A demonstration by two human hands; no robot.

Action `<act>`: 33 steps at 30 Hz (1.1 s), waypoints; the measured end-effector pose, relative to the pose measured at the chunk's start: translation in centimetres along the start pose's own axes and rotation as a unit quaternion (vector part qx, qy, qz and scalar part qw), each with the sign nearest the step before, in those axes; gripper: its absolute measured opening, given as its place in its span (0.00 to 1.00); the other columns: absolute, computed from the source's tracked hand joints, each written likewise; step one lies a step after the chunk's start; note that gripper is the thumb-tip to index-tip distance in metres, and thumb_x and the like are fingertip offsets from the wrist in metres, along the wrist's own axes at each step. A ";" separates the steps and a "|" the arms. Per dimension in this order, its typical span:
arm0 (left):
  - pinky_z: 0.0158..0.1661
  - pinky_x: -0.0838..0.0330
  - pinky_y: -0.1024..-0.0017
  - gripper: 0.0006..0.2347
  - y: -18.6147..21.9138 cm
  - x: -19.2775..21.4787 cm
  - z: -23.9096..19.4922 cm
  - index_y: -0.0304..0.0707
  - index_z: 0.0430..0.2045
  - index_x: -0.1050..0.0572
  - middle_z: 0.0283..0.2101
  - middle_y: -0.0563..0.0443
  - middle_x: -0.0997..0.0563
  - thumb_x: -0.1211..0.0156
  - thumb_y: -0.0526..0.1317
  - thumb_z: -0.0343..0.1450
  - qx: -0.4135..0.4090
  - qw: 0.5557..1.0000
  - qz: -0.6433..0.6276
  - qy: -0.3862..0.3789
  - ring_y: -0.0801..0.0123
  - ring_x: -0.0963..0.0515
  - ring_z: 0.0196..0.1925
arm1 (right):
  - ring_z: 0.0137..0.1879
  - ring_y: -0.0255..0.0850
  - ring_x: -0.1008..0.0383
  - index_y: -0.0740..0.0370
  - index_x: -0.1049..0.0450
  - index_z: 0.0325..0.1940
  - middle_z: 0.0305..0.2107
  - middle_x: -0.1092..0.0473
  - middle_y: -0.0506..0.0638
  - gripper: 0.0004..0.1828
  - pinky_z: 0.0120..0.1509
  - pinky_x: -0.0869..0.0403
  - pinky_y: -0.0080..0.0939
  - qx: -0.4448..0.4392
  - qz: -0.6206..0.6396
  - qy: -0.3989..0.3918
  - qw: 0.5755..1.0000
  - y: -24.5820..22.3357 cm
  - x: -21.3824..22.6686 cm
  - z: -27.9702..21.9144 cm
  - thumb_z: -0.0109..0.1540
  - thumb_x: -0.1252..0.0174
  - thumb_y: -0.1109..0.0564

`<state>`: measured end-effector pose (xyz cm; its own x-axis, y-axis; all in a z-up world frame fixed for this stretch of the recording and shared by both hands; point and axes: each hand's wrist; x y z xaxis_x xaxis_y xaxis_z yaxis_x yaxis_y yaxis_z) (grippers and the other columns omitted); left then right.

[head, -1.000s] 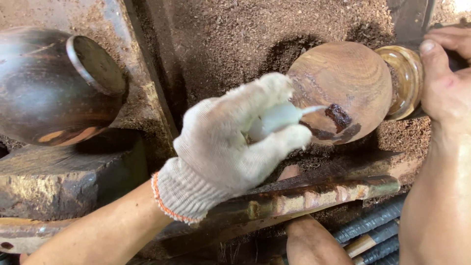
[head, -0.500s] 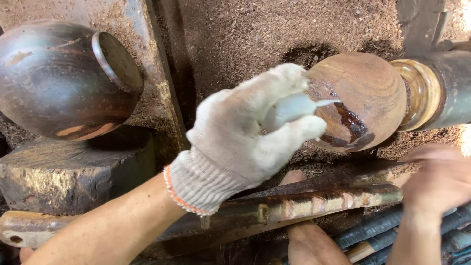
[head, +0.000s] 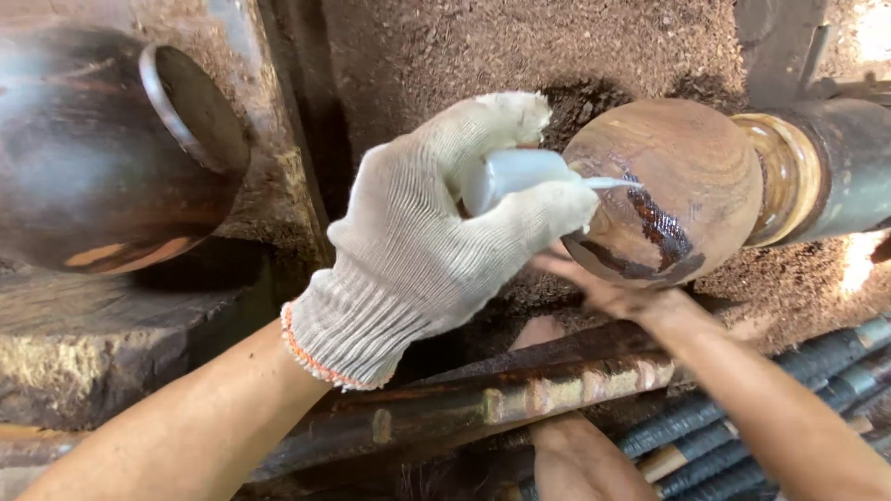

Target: The person sits on the floor at a lathe-style machine and squeezes liquid from a small plastic bottle onto a turned wooden ball-shaped object, rotating the object by hand to spread the liquid over its surface. They occasionally use a file on the wood and reposition the object while continuing to apply liquid to different areas.

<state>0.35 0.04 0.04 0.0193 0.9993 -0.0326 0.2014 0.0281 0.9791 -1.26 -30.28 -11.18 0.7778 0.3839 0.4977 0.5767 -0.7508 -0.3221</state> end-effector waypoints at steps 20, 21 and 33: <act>0.49 0.14 0.75 0.23 0.1 0.8 0.7 0.26 0.56 0.25 0.47 0.45 0.14 0.28 0.44 0.71 0.013 0.999 -0.004 0.034 0.71 0.11 0.48 | 0.56 0.46 0.24 0.61 0.28 0.56 0.51 0.26 0.56 0.23 0.62 0.22 0.44 -0.088 0.224 0.513 0.824 -0.9 -3.0 -11.2 0.56 0.36 0.58; 0.49 0.14 0.75 0.23 0.1 0.9 0.8 0.26 0.56 0.26 0.47 0.45 0.14 0.27 0.43 0.71 0.004 0.999 -0.035 0.039 0.71 0.12 0.48 | 0.60 0.46 0.26 0.60 0.29 0.58 0.55 0.29 0.56 0.23 0.66 0.24 0.44 -0.015 0.213 0.612 0.762 -2.4 -1.2 -9.7 0.59 0.36 0.58; 0.43 0.15 0.76 0.19 0.6 1.4 1.5 0.27 0.54 0.24 0.45 0.46 0.17 0.29 0.39 0.72 -0.023 0.996 -0.053 0.063 0.72 0.14 0.44 | 0.64 0.53 0.28 0.63 0.25 0.59 0.54 0.28 0.58 0.21 0.69 0.27 0.53 -0.031 -0.069 0.518 0.852 -5.3 10.8 -4.7 0.69 0.32 0.48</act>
<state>1.92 1.46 0.24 -0.1227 0.9858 -0.1146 0.1498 0.1326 0.9798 2.94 -24.69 -0.37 0.0476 -0.1849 0.9816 0.6060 -0.7758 -0.1755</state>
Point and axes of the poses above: each hand's wrist, its own z-axis towards the middle knuckle, its own x-axis out of the back of the hand, y = z × x
